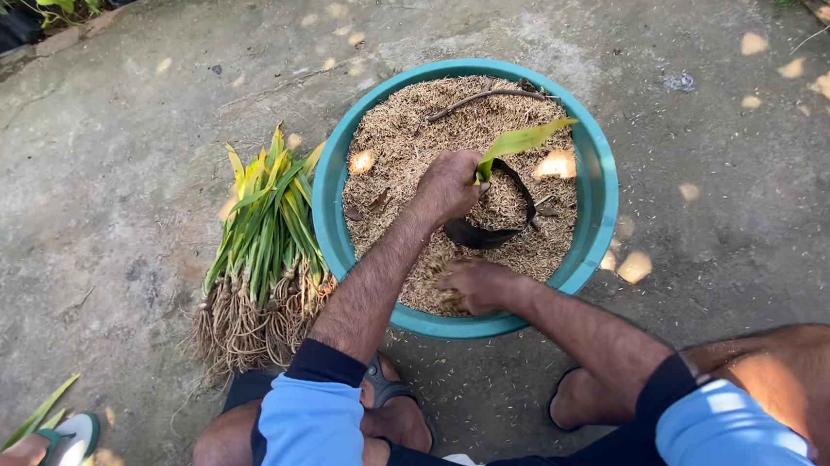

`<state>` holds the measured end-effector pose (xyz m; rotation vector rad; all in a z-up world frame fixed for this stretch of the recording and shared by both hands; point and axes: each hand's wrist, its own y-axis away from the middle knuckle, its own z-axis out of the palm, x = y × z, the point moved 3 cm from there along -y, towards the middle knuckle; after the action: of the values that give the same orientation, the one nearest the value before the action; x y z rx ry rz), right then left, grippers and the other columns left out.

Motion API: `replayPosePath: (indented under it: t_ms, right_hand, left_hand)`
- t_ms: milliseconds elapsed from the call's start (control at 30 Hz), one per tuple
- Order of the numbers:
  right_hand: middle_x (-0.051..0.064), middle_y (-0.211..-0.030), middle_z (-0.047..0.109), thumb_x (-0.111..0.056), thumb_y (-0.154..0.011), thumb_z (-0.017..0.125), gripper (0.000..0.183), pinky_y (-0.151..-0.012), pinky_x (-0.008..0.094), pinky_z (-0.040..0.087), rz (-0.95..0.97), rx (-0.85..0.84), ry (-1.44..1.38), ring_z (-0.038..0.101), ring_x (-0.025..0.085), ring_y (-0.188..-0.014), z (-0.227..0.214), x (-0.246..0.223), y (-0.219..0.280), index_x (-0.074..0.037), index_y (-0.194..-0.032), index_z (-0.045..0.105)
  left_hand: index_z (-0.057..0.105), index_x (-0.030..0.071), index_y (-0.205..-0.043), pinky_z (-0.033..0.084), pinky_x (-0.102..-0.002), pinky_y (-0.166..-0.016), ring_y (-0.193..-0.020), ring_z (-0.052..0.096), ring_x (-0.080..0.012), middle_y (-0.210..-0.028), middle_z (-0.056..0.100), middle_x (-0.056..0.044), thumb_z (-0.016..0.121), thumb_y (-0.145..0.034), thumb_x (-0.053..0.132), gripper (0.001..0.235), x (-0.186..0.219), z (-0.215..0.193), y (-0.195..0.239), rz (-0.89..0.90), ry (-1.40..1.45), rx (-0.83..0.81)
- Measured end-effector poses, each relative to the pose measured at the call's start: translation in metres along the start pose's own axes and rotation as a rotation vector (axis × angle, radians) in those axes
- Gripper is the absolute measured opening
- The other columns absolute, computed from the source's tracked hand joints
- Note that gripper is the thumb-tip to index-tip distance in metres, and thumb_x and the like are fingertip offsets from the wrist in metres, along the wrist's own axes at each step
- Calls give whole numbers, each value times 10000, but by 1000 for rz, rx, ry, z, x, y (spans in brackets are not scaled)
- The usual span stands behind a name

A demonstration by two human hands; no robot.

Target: The person fills a black nursery bag with rice husk substrate from a green basin, then picks up a seedling and plants it into the bag, pressing the substrate around the roots to secure it.

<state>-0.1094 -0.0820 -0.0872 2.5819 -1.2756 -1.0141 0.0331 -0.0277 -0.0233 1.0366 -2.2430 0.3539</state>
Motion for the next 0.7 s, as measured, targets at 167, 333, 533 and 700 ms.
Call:
replayPosePath:
  t_ms: [167, 333, 533, 700]
  right_hand:
    - [279, -1305, 602, -454, -905, 651, 518, -916, 666, 537, 317, -87, 184, 642, 498, -1176, 61, 78, -12, -200, -1356, 643]
    - [203, -1199, 699, -290, -791, 772, 468, -973, 555, 555, 241, 118, 92, 662, 429, -1185, 55, 113, 13, -186, -1245, 722]
    - [222, -932, 792, -272, -682, 821, 388, -867, 525, 587, 481, 265, -109, 736, 431, -1013, -45, 86, 82, -73, -1016, 823]
    - [313, -1183, 672, 9, -841, 817, 530, -763, 448, 653, 624, 636, -897, 695, 411, -954, -118, 69, 121, 46, -1340, 641]
  left_hand:
    - [776, 103, -894, 562, -487, -947, -967, 744, -396, -864, 771, -153, 731, -871, 95, 51, 16, -8, 6, -36, -1, 10]
    - [779, 92, -877, 570, -478, -928, -914, 753, -390, -823, 763, -156, 737, -870, 72, 47, 5, 2, 4, -2, 36, 62]
    - [753, 68, -876, 566, -478, -915, -923, 743, -420, -825, 762, -174, 729, -874, 49, 31, 2, 11, 17, 27, 94, 50]
    - [727, 100, -827, 569, -540, -783, -890, 726, -462, -797, 751, -173, 728, -835, 74, 27, 5, 14, 20, 70, 75, 70]
